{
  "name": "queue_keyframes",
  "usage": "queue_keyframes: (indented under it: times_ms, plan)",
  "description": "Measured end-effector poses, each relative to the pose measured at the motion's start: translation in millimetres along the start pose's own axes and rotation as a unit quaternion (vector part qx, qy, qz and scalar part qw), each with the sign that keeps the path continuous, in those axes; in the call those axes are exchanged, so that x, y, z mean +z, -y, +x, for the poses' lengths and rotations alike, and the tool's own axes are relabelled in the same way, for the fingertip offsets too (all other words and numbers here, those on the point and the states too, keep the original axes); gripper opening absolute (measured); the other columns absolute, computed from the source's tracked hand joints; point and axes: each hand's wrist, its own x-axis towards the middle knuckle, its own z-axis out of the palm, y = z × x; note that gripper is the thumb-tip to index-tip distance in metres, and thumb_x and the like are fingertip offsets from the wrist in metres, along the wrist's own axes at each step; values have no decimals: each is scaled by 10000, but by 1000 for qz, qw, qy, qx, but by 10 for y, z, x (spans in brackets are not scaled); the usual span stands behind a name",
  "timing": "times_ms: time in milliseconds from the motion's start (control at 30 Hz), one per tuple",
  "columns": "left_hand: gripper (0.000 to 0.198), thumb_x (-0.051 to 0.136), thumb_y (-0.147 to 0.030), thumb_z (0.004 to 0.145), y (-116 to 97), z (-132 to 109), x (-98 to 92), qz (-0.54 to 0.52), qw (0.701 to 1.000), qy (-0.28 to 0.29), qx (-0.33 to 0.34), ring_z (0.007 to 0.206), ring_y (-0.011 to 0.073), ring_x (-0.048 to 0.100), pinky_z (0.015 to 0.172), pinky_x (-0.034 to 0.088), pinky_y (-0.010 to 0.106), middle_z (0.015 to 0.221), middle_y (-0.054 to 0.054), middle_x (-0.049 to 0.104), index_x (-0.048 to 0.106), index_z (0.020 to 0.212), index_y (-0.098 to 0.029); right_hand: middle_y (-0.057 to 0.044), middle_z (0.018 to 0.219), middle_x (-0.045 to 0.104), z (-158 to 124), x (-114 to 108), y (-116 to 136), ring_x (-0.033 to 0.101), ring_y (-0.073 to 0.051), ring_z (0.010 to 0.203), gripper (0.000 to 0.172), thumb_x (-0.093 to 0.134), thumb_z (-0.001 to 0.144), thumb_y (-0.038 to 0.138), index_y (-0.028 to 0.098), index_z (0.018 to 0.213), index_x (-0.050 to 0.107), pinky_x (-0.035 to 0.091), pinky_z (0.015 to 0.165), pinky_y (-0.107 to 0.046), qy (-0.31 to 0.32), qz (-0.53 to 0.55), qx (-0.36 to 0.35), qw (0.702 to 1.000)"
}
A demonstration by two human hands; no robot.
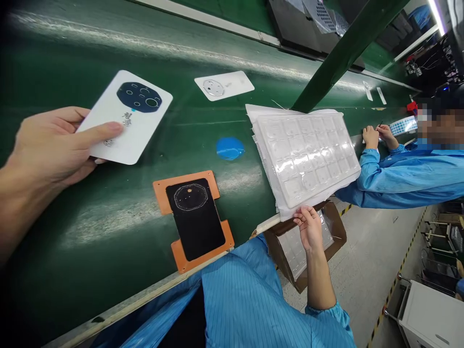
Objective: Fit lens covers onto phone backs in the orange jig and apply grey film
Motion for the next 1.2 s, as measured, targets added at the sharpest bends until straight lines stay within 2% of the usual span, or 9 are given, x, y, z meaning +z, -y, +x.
queue_keyframes:
  times_ms: [133,267,333,433,567,667,833,1000,1200]
  plan:
    - [288,733,-178,678,10,-4,-14,-4,1000,7,3,594,99,573,430,369,160,996,42,749,690,962,-161,20,785,704,31,-25,-14,691,-109,710,315,895,703,347,199,843,654,604,704,-219,-13,35,10,999]
    - [338,724,-169,684,-16,-23,-12,8,1000,-2,-18,631,107,599,433,373,152,1028,57,750,695,1020,-146,15,834,733,32,-29,12,684,-105,694,208,843,767,294,210,861,678,609,690,-228,14,46,20,999]
    - [345,729,-172,685,-11,-19,-15,6,1000,2,-18,641,107,601,461,401,161,1023,54,753,701,1028,-150,11,911,754,27,-23,40,710,-113,781,185,828,781,276,220,896,695,618,753,-235,22,48,0,999]
    - [329,739,-179,693,3,-8,-20,-7,1000,13,-10,637,106,596,490,426,177,1011,49,756,712,1020,-161,-3,1008,766,18,-23,102,726,-150,970,159,788,809,280,228,939,712,609,931,-301,32,59,-52,996]
    - [347,725,-163,702,-12,-16,-14,-5,1000,13,-21,641,106,598,492,424,174,1028,51,756,707,1049,-163,-39,1183,744,0,-5,226,675,-202,1183,188,699,857,284,230,1037,713,539,1091,-416,42,89,-101,990]
    - [358,724,-176,705,-16,-22,-18,5,999,17,-27,640,104,596,467,395,157,1047,52,753,700,1062,-164,-76,1251,723,-6,68,316,627,-202,1271,234,634,901,342,208,1076,713,476,1154,-416,54,118,-104,986]
    - [314,751,-188,703,14,-1,-46,7,999,32,-14,639,114,611,446,386,162,1021,28,749,717,1015,-197,-33,1271,722,65,228,379,613,-206,1294,284,596,932,431,243,1106,718,431,1187,-463,69,136,-121,981]
    - [285,742,-178,695,-19,-3,-38,-5,999,24,-31,605,110,596,452,399,176,961,27,740,712,978,-183,-51,1270,721,194,218,358,634,-219,1263,311,674,883,394,212,1132,711,456,1168,-440,26,101,-133,986]
    - [327,761,-232,718,-16,-20,-51,12,999,43,-28,591,110,568,415,367,156,924,33,719,703,1031,-158,-65,1256,722,213,169,340,635,-239,1257,489,794,783,320,170,1232,673,479,1150,-430,-26,68,-210,975]
